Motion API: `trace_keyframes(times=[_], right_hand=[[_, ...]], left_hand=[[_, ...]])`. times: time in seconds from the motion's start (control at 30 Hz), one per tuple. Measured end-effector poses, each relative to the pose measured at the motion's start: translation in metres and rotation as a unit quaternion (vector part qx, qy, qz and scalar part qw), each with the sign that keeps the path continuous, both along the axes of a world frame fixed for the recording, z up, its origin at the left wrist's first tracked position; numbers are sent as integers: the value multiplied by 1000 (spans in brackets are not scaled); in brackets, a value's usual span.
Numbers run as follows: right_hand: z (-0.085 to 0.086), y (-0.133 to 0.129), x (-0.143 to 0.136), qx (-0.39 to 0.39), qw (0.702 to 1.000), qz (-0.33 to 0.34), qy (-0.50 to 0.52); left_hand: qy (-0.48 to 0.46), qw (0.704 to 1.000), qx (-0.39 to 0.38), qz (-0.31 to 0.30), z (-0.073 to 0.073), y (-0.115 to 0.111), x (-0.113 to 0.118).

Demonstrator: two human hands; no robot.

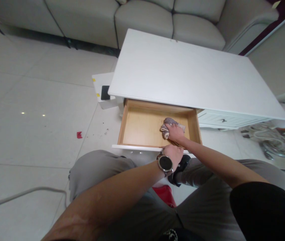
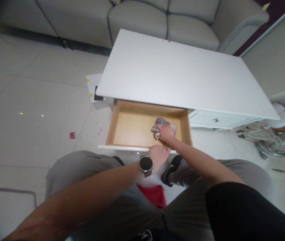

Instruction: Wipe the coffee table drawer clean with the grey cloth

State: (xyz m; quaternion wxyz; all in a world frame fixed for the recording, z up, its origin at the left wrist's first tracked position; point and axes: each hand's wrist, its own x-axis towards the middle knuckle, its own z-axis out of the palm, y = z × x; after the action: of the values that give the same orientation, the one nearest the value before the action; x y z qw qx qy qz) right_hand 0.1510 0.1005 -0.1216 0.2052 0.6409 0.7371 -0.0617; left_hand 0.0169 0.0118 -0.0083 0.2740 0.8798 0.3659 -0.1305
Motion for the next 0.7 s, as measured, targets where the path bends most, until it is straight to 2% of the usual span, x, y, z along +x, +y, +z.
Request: trace_keyframes(times=[0.33, 0.7], right_hand=[[2, 0, -1, 7, 1000, 6, 0], [1, -1, 0, 3, 1000, 0, 6]], left_hand=[[8, 1000, -5, -7, 1, 2, 1], [-11, 1000, 24, -6, -6, -3, 0]])
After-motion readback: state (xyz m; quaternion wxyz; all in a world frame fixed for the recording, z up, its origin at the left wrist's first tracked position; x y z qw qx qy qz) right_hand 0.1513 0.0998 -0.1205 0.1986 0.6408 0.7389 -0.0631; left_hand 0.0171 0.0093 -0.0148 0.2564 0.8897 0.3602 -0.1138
